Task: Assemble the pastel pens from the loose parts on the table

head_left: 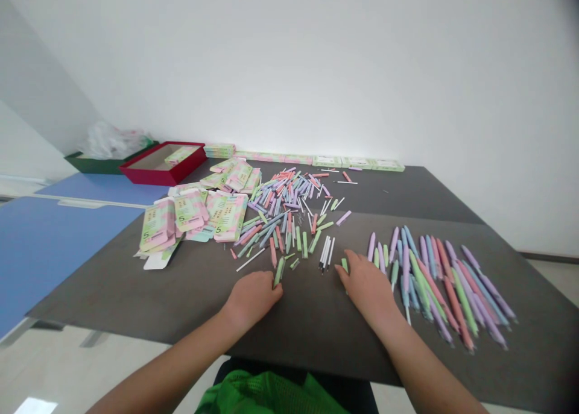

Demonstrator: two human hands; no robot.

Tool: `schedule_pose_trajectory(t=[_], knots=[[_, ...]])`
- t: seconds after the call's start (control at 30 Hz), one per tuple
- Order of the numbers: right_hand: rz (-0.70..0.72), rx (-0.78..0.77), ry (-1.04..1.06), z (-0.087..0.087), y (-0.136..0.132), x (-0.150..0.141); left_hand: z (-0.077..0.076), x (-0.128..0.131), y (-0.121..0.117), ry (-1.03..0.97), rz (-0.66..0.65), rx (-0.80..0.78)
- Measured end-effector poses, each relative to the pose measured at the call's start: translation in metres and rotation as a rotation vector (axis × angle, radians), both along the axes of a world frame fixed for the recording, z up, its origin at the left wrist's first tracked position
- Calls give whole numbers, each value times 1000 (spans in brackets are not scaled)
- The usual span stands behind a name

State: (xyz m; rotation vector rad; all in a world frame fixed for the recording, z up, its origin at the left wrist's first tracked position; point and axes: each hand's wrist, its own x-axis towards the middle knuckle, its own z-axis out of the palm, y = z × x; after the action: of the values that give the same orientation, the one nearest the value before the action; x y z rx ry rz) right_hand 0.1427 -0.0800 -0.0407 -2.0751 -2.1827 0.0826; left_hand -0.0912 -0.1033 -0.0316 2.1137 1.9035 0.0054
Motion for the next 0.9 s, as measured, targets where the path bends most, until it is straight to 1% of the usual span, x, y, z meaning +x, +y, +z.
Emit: schedule_pose_trajectory(t=[0.07,0.1,0.13,0.23,0.27,0.3,0.33,0.4,0.5,0.53,0.6,0.67,0.73,0.83,0.9], knots=[[87,76,47,7,-3,-1,6,-4,-1,5,-18,-2],[167,112,77,11,-5,-4,10,-5,-1,5,-36,-2],[273,145,108,15,-7,-7,14,-6,-3,0,-63,-2],[653,220,168,24,-15,-19,25,0,-8,-24,-175,-7],[750,238,171,24,-16,-23,29,4,-9,-30,-212,-8],[812,250,167,24,-17,-26,32,8,-11,-37,-242,-4],[842,252,157,22,-17,-29,35,11,-12,-47,-262,5],[828,217,126,17,-16,-30,39,17,-12,-85,-270,31],[728,124,108,6,-10,-27,44,21,-4,-195,-236,66],[684,105,139,3,-8,-25,45,20,0,-249,-225,77],[582,67,284,-1,-6,-21,46,18,10,-370,-202,125],[477,-24,539,-2,-6,-17,44,16,19,-465,-173,202],[387,-167,876,0,-6,-14,39,15,25,-505,-150,265],[282,-370,1407,2,-8,-10,28,16,28,-502,-156,273],[227,-466,1679,3,-9,-10,22,18,28,-489,-166,255]])
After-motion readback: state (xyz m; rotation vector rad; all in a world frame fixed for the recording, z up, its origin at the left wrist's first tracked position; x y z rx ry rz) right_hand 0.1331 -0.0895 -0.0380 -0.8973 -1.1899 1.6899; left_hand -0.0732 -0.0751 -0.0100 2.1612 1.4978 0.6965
